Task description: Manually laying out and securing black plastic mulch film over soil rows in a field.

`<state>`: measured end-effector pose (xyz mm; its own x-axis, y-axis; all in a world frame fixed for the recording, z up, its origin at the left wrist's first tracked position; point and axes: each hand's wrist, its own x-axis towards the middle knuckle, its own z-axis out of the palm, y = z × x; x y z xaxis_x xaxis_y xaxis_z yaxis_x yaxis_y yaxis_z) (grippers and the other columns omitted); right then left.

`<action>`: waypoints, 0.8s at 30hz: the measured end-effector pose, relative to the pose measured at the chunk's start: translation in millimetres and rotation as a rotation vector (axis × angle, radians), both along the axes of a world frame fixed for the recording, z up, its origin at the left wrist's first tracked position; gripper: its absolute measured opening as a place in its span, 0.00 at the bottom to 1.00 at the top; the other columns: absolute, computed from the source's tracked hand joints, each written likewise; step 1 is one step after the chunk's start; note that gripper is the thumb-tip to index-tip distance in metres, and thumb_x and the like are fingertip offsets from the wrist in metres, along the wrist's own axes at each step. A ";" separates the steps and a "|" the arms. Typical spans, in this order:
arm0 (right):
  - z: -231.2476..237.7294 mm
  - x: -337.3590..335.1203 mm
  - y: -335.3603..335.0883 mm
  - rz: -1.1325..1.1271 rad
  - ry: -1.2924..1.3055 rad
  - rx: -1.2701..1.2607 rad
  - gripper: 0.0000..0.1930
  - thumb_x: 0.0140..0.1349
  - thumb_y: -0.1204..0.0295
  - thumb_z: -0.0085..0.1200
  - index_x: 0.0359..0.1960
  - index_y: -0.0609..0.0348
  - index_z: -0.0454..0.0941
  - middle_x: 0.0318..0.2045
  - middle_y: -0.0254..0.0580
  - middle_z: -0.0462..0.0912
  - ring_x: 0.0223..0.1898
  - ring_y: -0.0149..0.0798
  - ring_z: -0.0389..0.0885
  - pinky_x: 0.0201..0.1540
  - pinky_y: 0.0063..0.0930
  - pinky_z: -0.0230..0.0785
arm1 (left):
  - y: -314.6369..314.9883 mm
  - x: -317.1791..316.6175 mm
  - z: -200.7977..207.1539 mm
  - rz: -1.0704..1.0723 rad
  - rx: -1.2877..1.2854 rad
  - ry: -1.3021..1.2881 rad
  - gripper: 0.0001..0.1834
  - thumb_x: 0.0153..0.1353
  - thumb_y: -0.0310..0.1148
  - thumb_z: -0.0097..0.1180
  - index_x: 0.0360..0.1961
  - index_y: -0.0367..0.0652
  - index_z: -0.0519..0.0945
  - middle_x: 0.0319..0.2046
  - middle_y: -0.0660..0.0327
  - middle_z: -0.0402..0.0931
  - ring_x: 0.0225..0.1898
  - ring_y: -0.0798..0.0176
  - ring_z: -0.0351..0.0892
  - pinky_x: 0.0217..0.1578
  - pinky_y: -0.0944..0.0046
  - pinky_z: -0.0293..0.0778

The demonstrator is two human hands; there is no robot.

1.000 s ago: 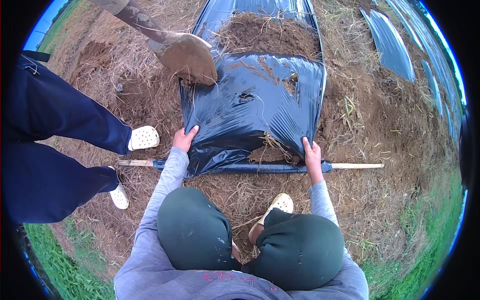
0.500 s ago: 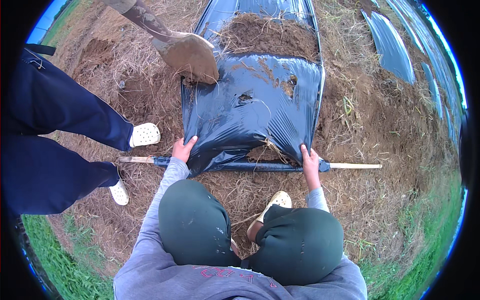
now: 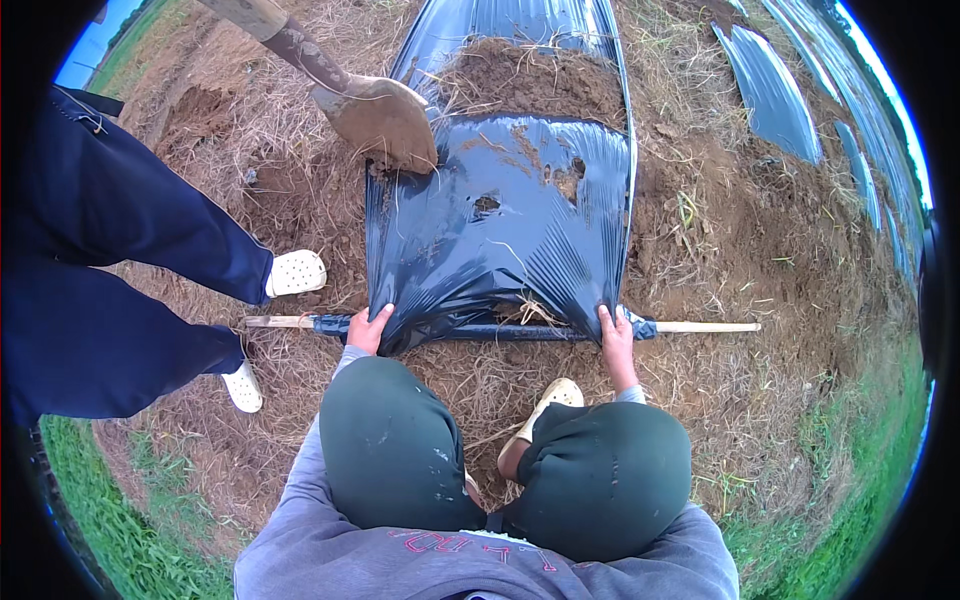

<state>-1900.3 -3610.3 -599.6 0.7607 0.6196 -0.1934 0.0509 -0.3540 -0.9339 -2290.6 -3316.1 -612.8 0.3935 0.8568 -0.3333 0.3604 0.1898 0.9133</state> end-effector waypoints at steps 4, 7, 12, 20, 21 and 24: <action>0.7 -11.3 -5.4 -0.016 -0.064 0.091 0.16 0.68 0.63 0.51 0.36 0.70 0.78 0.26 0.34 0.78 0.29 0.25 0.68 0.35 0.24 0.65 | -17.6 -11.6 0.6 -0.036 0.058 0.080 0.22 0.61 0.47 0.60 0.40 0.35 0.82 0.31 0.62 0.83 0.32 0.71 0.76 0.39 0.66 0.72; -0.2 -10.9 -7.0 -0.032 -0.012 0.100 0.16 0.69 0.64 0.50 0.41 0.70 0.78 0.29 0.35 0.80 0.32 0.25 0.70 0.38 0.22 0.66 | -41.0 -17.5 -5.3 -0.011 -0.014 0.239 0.21 0.62 0.46 0.59 0.42 0.35 0.82 0.33 0.62 0.83 0.34 0.72 0.77 0.40 0.67 0.72; -6.6 -10.3 -11.1 -0.037 0.123 0.087 0.16 0.69 0.65 0.49 0.46 0.68 0.78 0.33 0.32 0.80 0.34 0.24 0.70 0.40 0.20 0.65 | -46.1 -19.3 -10.4 0.024 -0.226 -0.165 0.20 0.63 0.42 0.59 0.42 0.32 0.81 0.35 0.62 0.83 0.35 0.73 0.77 0.41 0.69 0.72; -9.1 3.8 -1.4 -0.051 0.260 0.213 0.15 0.70 0.65 0.49 0.48 0.65 0.76 0.38 0.31 0.78 0.39 0.24 0.71 0.45 0.19 0.64 | -15.0 -8.3 10.9 -0.009 -0.082 -0.049 0.20 0.63 0.43 0.59 0.43 0.33 0.81 0.33 0.65 0.82 0.33 0.75 0.76 0.39 0.70 0.72; -9.2 1.5 -1.0 -0.083 0.305 0.262 0.16 0.69 0.64 0.50 0.49 0.65 0.75 0.40 0.32 0.79 0.39 0.24 0.73 0.46 0.19 0.66 | -11.9 -8.7 10.8 -0.018 -0.066 0.012 0.21 0.62 0.43 0.60 0.42 0.31 0.80 0.34 0.63 0.82 0.34 0.73 0.77 0.40 0.69 0.73; -7.5 -0.9 2.1 -0.075 0.308 0.253 0.16 0.70 0.63 0.50 0.50 0.63 0.75 0.43 0.32 0.78 0.42 0.25 0.73 0.48 0.20 0.65 | 1.5 -5.7 4.9 0.007 -0.069 0.048 0.22 0.61 0.43 0.61 0.43 0.32 0.80 0.34 0.63 0.82 0.34 0.73 0.78 0.40 0.69 0.73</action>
